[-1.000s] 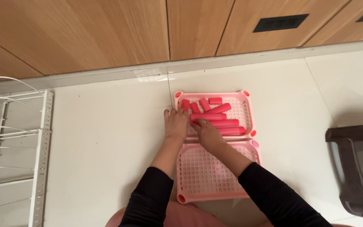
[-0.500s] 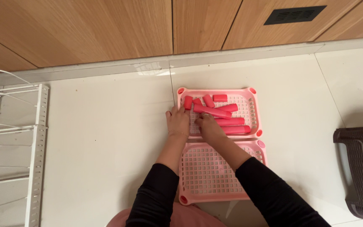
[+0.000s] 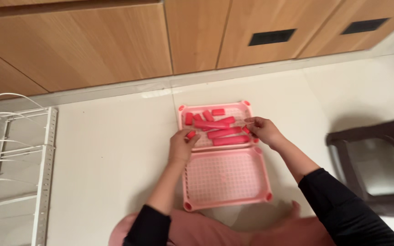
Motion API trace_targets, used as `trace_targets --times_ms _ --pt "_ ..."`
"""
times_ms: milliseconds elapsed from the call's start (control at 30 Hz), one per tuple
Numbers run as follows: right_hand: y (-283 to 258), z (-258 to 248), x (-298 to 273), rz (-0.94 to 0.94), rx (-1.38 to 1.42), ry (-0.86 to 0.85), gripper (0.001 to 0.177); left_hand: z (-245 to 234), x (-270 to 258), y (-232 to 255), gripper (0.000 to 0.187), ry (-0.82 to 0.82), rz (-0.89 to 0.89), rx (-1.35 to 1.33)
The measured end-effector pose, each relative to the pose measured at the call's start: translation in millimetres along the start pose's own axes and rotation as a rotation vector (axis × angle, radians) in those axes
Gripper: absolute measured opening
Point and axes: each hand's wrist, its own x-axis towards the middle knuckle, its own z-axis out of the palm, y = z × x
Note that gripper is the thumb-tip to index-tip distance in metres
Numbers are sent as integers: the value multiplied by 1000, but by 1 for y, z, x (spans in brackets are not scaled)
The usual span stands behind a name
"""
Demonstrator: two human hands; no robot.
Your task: The person assembles a pink plastic basket by inserting red cylindrical connectors into the corners of two pink trays. They then stack the trays and secure them with additional connectors to form a two-tiered basket.
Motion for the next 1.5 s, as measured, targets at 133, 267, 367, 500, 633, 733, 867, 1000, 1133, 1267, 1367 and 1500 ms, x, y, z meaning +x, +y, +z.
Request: trace_targets --times_ms 133,267,367,500,633,733,867,1000,1133,1267,1367,1500 --pt "21 -29 -58 81 64 -48 30 -6 -49 -20 34 -140 -92 -44" --pt "43 -29 -105 37 -150 -134 22 4 -78 -50 34 -183 -178 -136" --pt "68 -22 -136 26 -548 -196 20 22 -103 -73 29 -125 -288 -67" --pt "82 -16 -158 137 -736 -274 23 30 -113 -82 25 -109 -348 -60" --pt "80 -14 -163 88 -646 -291 22 23 -111 -81 25 -98 -322 -11" --pt "81 -9 -166 93 -660 -283 25 24 -117 -83 27 -91 -334 -21" --pt "74 -2 -163 116 -654 -258 23 28 -113 -82 30 -100 -319 -54" --pt "68 10 -166 85 -704 -302 21 22 -112 -83 31 -101 -287 -15" --pt "61 8 -170 75 -782 -311 24 23 -113 -73 32 -138 -374 -68" --pt "59 14 -169 104 -794 -316 21 14 -114 -61 30 -148 -438 -88" --pt "64 15 -166 127 -816 -314 21 13 -116 -55 29 -150 -436 -120" --pt "76 12 -160 38 -755 -179 42 11 -116 -53 29 -161 -460 -159"
